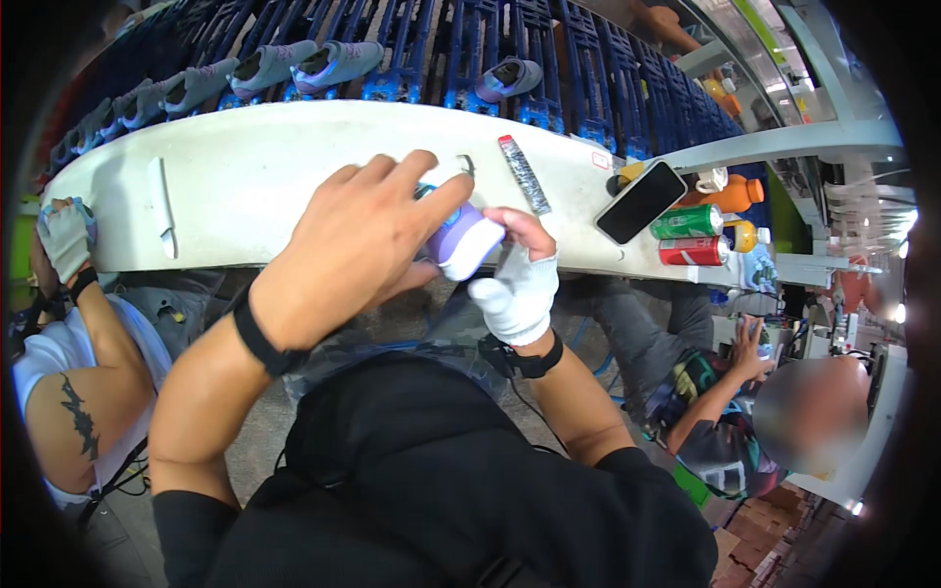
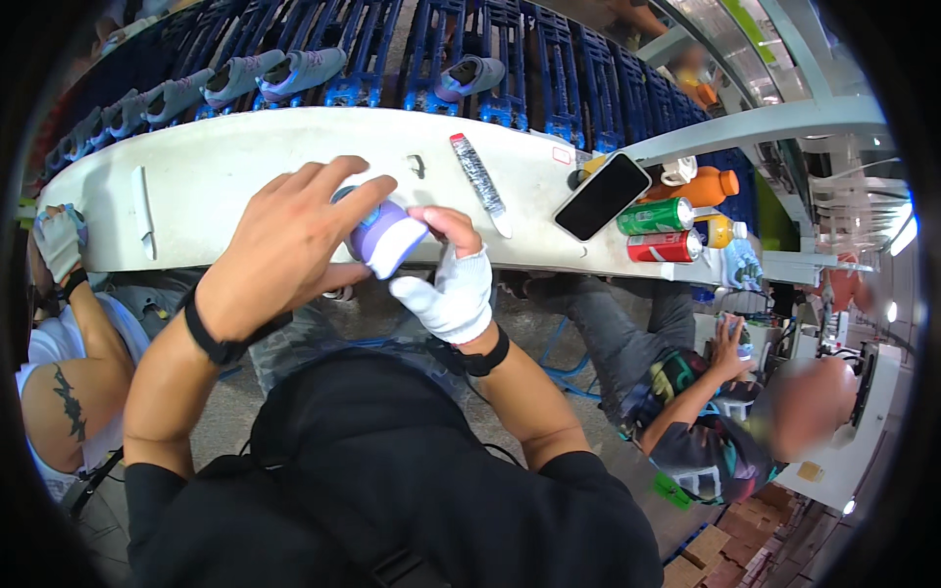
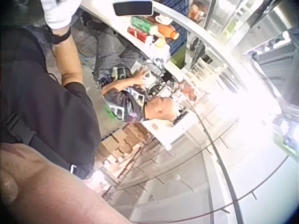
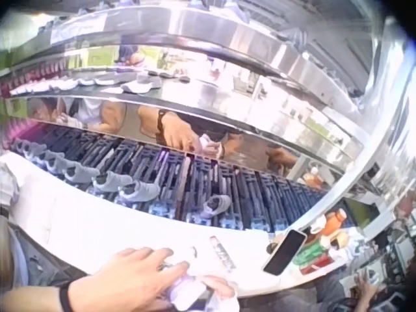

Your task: Assembling and inspecting shoe components on a factory line.

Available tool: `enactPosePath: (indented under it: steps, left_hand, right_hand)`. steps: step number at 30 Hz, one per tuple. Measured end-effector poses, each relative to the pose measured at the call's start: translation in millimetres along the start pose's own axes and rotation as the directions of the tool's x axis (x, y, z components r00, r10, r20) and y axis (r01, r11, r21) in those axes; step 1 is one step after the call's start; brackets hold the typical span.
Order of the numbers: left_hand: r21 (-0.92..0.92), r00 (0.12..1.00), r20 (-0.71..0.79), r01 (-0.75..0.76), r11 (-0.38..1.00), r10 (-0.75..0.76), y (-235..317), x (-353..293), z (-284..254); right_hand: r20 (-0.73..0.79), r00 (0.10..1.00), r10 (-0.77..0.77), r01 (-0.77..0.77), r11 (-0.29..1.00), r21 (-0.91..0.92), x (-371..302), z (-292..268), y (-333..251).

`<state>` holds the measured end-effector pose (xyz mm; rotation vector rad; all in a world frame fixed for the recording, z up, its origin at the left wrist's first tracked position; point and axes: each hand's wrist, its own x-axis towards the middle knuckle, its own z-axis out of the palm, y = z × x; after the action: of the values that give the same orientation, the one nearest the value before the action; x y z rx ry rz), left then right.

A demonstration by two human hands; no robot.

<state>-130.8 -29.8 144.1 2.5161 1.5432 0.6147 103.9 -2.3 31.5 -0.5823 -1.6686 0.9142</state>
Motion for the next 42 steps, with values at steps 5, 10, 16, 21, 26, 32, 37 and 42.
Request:
enactPosePath:
  steps: [5,10,16,21,26,32,37,42]
  left_hand:
    - [-0.386,0.956,0.175,0.289,0.876,-0.238,18,-40,-9]
    - [-0.456,0.931,0.112,0.36,0.814,-0.349,7,-64,18]
    - [-0.38,0.96,-0.045,0.24,0.893,-0.277,-11,-79,34]
    - [-0.305,0.964,-0.114,0.196,0.932,-0.24,-7,-87,38]
    - [-0.254,0.967,-0.137,0.176,0.951,-0.215,-2,-83,38]
    - [-0.207,0.975,-0.017,0.212,0.955,-0.22,7,-65,22]
    - [-0.739,0.872,0.27,0.46,0.492,-0.409,-5,-15,4]
    - [-0.516,0.978,0.078,0.204,0.832,-0.191,-64,145,92]
  right_hand:
    - [0.124,0.99,-0.072,0.099,0.968,-0.232,-22,8,13]
    - [0.172,0.963,-0.209,0.245,0.943,-0.224,-11,35,4]
    - [0.375,0.894,-0.246,0.319,0.936,-0.146,-6,37,16]
    - [0.29,0.945,-0.149,0.23,0.936,-0.267,4,32,22]
    - [0.369,0.919,-0.138,0.294,0.865,-0.407,5,24,32]
    - [0.352,0.933,-0.081,0.238,0.871,-0.43,2,17,37]
    - [0.135,0.991,0.01,0.018,0.979,-0.203,-24,-9,-19]
    - [0.055,0.997,0.058,-0.047,0.983,-0.178,-45,-37,-35]
